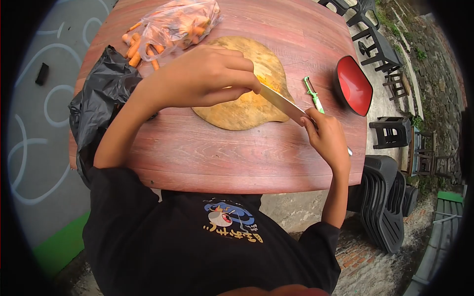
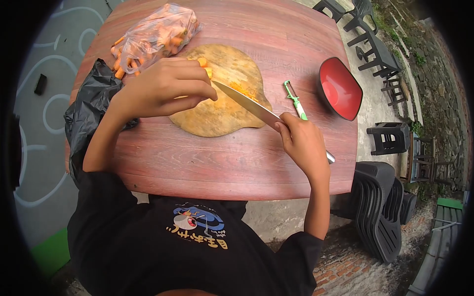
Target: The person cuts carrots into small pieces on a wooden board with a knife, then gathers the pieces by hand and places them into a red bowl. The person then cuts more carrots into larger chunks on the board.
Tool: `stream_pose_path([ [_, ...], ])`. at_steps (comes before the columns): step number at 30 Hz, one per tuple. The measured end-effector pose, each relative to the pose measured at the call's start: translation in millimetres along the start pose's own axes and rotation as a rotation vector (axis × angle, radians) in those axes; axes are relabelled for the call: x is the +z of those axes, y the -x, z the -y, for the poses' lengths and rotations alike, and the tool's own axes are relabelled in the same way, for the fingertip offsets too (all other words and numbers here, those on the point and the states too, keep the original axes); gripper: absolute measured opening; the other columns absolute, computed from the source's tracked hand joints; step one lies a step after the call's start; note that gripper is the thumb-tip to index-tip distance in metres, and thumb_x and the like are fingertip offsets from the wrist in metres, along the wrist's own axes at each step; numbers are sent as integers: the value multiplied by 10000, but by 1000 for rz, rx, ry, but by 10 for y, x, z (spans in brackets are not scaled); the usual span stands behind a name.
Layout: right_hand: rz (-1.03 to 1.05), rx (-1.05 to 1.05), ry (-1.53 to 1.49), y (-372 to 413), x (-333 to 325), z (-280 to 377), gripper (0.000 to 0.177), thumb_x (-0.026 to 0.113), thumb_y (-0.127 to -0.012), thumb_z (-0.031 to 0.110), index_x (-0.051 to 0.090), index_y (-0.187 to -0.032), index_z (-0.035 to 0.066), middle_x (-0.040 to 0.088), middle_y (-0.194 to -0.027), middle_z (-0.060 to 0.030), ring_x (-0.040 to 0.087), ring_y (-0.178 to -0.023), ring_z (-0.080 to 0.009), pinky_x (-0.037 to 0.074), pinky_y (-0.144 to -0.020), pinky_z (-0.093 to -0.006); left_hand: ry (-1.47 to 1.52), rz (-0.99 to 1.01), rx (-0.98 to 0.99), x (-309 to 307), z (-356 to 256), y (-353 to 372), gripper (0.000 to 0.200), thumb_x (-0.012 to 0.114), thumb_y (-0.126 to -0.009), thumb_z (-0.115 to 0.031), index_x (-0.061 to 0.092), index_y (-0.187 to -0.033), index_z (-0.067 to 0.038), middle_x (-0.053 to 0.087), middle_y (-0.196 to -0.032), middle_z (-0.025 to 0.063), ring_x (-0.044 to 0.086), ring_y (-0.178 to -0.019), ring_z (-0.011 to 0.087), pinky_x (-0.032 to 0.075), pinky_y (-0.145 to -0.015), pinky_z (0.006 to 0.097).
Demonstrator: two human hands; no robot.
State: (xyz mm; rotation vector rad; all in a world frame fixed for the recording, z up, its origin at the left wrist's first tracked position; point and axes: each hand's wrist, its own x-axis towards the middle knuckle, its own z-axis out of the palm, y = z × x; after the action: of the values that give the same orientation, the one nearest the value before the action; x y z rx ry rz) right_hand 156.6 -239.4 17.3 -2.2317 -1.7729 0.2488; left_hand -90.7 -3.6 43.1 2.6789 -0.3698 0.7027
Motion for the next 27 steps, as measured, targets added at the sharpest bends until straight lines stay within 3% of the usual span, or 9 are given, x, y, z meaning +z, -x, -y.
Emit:
stream_pose_path([
  [5,52,39,-128,111,-23,33,177,665,-970,197,666,-927,25,656,-755,-198,635,-673,-404,465,-621,-481,31,-37,-143,194,-70,360,160,686,-875,-58,703,-1034,-69,640,-822,59,639,-811,246,504,-733,378],
  [7,102,35,-176,132,-32,23,169,669,-968,188,675,-932,23,657,-762,-202,629,-658,-402,460,-610,-474,27,-15,-343,185,-103,491,150,669,-893,-52,711,-1037,-63,665,-808,80,662,-790,252,509,-716,377],
  [12,2,83,-153,76,-42,-156,156,682,-958,142,672,-926,-10,640,-716,-227,612,-579,-375,446,-564,-424,-4,-99,-467,264,-95,751,169,657,-905,-46,722,-1060,-43,705,-829,109,684,-747,260,519,-682,380],
  [13,-1,91,-157,69,-49,-189,155,680,-962,131,678,-961,-23,630,-693,-227,618,-545,-314,436,-554,-404,-14,-124,-499,270,-91,782,178,655,-907,-44,723,-1071,-36,715,-838,116,689,-741,261,521,-671,378],
  [19,-68,40,-294,95,-67,-128,159,690,-969,128,694,-1001,-27,635,-682,-191,622,-562,-194,446,-559,-369,-25,-210,-558,292,-95,881,178,657,-906,-21,721,-1072,-24,710,-838,123,686,-736,261,522,-669,360],
  [23,7,50,-210,90,-103,-119,147,699,-962,120,694,-989,-25,658,-711,-180,626,-570,-228,460,-570,-366,-46,-224,-513,330,-73,947,171,666,-901,-23,717,-1064,-30,699,-835,118,681,-742,268,521,-673,362],
  [27,-68,-31,-112,74,-60,-85,119,713,-928,71,697,-1005,-17,660,-784,-160,639,-623,-278,473,-593,-371,-80,-183,-479,316,-98,959,188,686,-868,-24,710,-1054,-32,684,-847,109,673,-775,282,519,-684,373],
])
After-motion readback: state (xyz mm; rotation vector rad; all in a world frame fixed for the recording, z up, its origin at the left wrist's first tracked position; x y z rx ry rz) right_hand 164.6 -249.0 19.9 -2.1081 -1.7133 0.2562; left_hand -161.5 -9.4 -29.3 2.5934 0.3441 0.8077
